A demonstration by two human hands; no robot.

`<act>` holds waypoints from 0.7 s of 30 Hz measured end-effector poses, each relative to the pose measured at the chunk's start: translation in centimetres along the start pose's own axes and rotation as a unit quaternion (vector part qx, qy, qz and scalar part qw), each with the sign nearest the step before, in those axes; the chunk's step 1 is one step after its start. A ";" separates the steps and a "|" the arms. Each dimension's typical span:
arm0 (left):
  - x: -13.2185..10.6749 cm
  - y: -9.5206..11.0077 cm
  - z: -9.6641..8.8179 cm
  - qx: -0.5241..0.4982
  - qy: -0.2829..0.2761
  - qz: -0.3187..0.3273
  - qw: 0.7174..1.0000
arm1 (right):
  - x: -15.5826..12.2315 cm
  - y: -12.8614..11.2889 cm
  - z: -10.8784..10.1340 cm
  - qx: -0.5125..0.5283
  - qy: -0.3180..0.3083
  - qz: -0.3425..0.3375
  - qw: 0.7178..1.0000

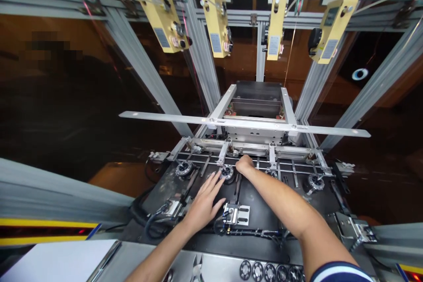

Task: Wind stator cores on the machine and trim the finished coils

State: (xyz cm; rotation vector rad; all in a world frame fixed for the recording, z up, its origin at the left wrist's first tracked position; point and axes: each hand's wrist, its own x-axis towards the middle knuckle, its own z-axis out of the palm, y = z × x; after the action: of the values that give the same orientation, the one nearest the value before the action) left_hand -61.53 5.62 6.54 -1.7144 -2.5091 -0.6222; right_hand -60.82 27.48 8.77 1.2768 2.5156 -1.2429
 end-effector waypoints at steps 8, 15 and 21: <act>1.9 0.1 0.8 0.030 -0.026 -0.010 0.999 | -1.5 0.2 -0.1 0.038 -0.099 -0.006 0.994; 2.0 0.9 0.1 0.058 -0.047 -0.026 0.997 | -2.6 -1.2 -0.6 0.012 -0.083 -0.041 0.996; 2.3 0.8 -0.5 0.066 -0.052 -0.022 0.996 | -9.3 0.0 -7.2 0.012 -0.021 -0.191 0.981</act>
State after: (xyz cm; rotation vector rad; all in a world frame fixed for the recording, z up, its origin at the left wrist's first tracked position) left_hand -61.78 7.69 7.81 -1.6907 -2.5981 -0.3709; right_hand -52.65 26.29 17.21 0.7790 2.8113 -1.3488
